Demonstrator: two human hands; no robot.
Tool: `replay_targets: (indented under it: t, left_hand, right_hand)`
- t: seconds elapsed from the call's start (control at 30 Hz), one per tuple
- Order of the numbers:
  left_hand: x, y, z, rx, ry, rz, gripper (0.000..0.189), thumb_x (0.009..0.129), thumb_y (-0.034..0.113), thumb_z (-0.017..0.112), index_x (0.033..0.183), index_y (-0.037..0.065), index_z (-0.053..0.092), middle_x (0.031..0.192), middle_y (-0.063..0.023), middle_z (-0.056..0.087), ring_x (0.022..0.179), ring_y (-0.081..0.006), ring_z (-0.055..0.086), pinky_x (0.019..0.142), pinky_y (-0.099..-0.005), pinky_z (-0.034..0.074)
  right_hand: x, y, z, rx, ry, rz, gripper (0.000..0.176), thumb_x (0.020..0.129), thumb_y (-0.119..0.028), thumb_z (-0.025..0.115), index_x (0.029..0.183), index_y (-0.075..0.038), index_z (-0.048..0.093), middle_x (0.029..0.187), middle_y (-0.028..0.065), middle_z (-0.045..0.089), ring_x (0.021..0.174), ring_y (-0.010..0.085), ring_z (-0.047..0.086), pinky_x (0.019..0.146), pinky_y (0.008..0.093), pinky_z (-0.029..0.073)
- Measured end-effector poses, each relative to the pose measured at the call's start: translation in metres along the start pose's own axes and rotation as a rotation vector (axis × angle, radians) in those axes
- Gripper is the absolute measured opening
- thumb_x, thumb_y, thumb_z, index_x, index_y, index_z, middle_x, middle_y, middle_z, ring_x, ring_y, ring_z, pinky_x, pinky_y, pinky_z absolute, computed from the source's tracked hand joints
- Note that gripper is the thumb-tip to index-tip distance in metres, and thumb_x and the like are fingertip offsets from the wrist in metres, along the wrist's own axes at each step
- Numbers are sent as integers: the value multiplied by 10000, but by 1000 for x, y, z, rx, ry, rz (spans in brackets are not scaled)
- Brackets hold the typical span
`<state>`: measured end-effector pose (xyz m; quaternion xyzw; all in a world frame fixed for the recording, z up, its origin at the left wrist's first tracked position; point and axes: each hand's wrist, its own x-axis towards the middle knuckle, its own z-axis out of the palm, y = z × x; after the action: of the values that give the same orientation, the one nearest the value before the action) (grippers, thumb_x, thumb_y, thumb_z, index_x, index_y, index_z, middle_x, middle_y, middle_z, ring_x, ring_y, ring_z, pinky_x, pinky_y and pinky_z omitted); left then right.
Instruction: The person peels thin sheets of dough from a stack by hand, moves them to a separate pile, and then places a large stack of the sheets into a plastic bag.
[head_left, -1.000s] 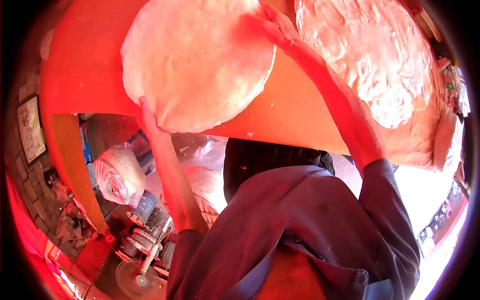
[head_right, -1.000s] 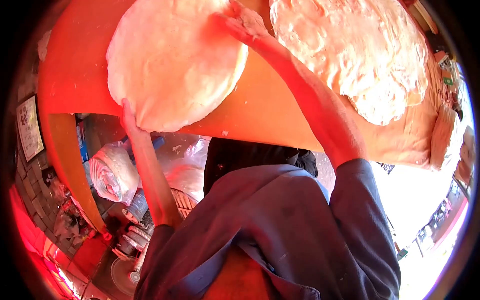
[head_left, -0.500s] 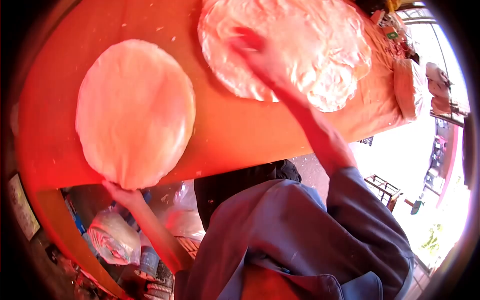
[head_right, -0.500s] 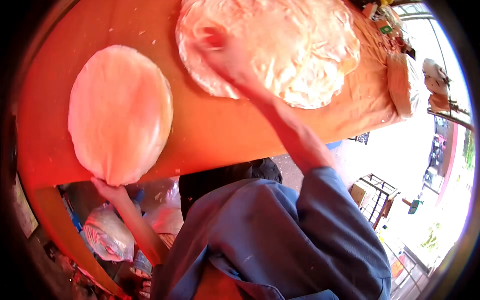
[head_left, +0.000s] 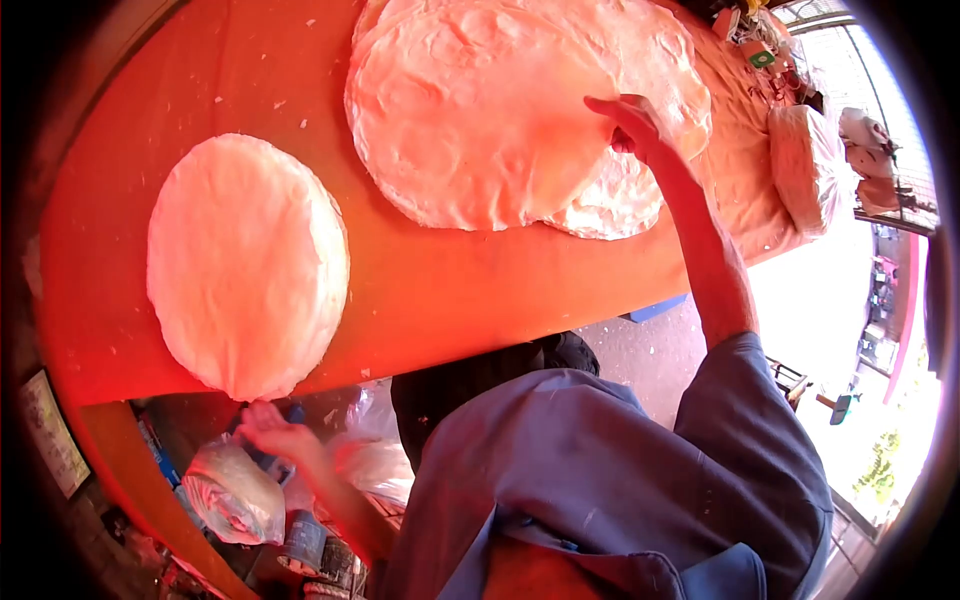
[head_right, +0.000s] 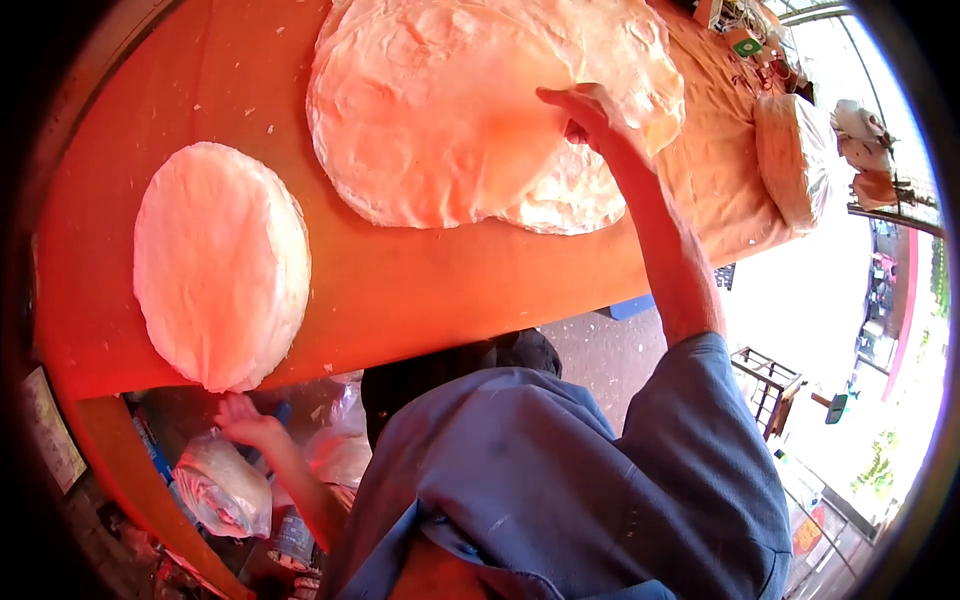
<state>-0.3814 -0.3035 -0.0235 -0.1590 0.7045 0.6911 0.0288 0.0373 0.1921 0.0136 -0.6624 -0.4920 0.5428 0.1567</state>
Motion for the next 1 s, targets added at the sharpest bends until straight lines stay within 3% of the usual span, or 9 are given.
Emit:
replay_targets:
  t: [0.07,0.13,0.2,0.33,0.5,0.67,0.83,0.93,1.0]
  left_hand:
    - [-18,-38,-41,95,-255,59,548,987,442,386,1231,-33,516,959,-121,632,876,-198,602,767,-316,474]
    - [-61,-55,-37,161,-379,-12,441,987,385,429,1102,-17,567,703,-50,574,617,-141,526,560,-262,405]
    - [-99,-59,-20,124,-493,-170,317,988,280,469,1071,-9,570,700,-69,586,609,-146,546,538,-253,409]
    - [-155,-46,32,165,-818,-125,203,986,169,479,1057,6,579,729,-77,604,636,-144,564,570,-251,429]
    - [-191,-40,79,178,-970,-168,218,988,189,485,1070,15,586,772,-72,625,676,-143,589,611,-243,450]
    - [-218,-48,122,130,-1157,-515,326,999,287,440,1126,12,562,852,-104,631,758,-194,604,665,-291,469]
    - [-252,-56,187,-150,-1310,-998,436,989,399,403,1149,21,550,1000,-128,634,912,-267,608,847,-394,489]
    - [-251,-83,209,-665,-1324,-1237,468,990,432,375,1158,34,556,1086,-133,638,1005,-297,610,946,-466,462]
    - [-268,-57,225,-570,-1189,-1147,491,976,481,369,1189,79,555,1103,-110,636,1041,-291,595,974,-497,441]
  right_hand:
    - [23,13,0,-118,39,-207,251,772,-280,753,779,-55,642,636,33,596,504,109,538,460,261,436]
    - [31,4,0,-275,103,-450,251,765,-278,748,803,-43,668,651,33,609,554,116,564,496,276,456]
    - [20,-27,2,-472,184,-709,276,755,-290,746,845,-34,694,673,32,626,617,128,599,542,293,485]
    - [84,-10,-5,-551,451,-584,323,697,-371,731,760,-57,689,712,86,682,736,295,654,706,390,510]
    - [82,-38,-16,-398,46,-353,431,701,-378,744,518,-43,545,459,46,469,406,156,473,451,306,380]
    - [46,-86,-16,-377,-260,-432,269,749,-263,712,651,-36,608,558,26,542,488,128,524,483,288,403]
    - [-69,-157,-25,217,-369,-744,157,801,-162,660,837,-9,672,713,37,637,582,140,597,556,269,470]
    - [-48,-124,-58,229,-266,-692,200,807,-195,683,897,-16,673,732,16,643,581,114,592,524,256,459]
    - [-26,-83,-76,189,-177,-608,254,803,-248,716,920,-29,661,719,-8,630,562,86,571,477,247,435]
